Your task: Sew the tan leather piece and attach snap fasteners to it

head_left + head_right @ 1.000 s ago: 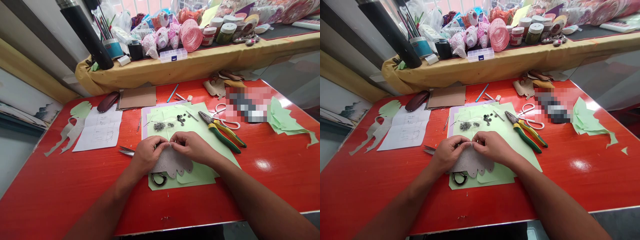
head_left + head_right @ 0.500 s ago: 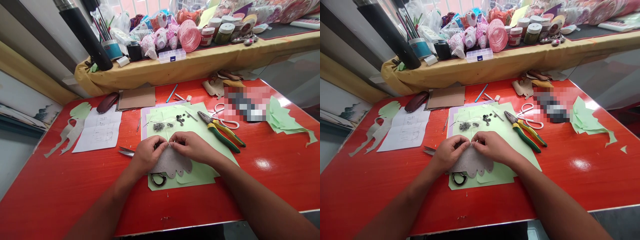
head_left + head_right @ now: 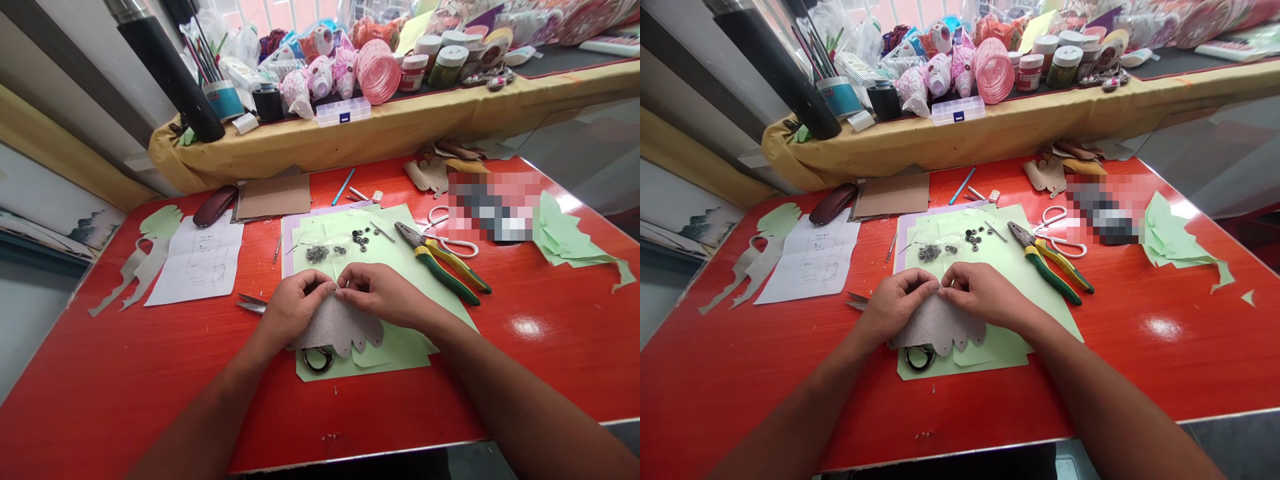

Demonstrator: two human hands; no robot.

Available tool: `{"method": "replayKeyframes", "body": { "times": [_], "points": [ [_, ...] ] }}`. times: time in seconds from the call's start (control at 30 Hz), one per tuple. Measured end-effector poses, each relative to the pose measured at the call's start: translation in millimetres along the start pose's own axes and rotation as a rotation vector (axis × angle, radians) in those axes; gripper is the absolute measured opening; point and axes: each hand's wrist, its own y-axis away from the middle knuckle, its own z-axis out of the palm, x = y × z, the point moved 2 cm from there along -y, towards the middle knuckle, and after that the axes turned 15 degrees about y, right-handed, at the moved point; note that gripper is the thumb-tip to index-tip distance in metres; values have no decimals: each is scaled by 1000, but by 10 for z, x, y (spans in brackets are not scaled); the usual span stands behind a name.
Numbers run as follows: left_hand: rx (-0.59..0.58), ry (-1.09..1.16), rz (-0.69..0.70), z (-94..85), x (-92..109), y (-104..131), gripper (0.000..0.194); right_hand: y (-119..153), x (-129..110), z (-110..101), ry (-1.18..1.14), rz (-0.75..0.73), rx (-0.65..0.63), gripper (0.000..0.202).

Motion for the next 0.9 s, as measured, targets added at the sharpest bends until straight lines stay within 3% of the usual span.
{"method": "replayKeyframes", "body": {
  "times": [0.23, 0.43, 0.9],
  "points": [
    [-33, -164, -30, -29, 59, 22, 36, -8, -14, 6, 20, -19, 14, 15],
    [-173, -1, -106, -110, 72, 27, 31, -2, -18, 10, -45, -20, 3, 19],
    [-119, -55, -51, -94, 49, 14, 24, 15, -18, -5, -85, 3, -28, 18]
  ]
}}
